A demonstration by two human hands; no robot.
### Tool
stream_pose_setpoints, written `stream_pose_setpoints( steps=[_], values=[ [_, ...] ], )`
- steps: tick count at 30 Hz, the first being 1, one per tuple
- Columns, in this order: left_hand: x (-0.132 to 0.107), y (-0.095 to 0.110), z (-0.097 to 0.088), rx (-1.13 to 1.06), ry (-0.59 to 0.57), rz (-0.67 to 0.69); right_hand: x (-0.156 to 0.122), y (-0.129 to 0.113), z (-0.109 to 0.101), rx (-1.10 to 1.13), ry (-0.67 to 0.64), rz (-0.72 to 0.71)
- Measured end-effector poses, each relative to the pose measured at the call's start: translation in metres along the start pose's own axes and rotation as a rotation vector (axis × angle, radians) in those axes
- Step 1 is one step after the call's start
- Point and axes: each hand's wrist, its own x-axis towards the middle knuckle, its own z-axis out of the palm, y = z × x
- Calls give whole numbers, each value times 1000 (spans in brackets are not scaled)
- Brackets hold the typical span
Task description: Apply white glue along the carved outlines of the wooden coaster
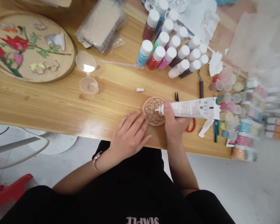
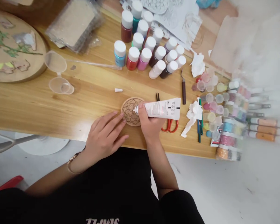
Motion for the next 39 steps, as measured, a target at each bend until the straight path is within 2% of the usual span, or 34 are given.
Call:
stream_pose_setpoints(
  steps=[11, 25, 39],
  values=[
    [0, 0, 3, 12, 25, -13, 0, -1, 1, -14, -21, -60],
    [-2, 0, 5, -25, 31, -19, -2, 0, 0, -43, -35, -34],
    [-4, 0, 5, -42, 21, -28, -2, 4, 0, -39, -43, -95]
  ],
)
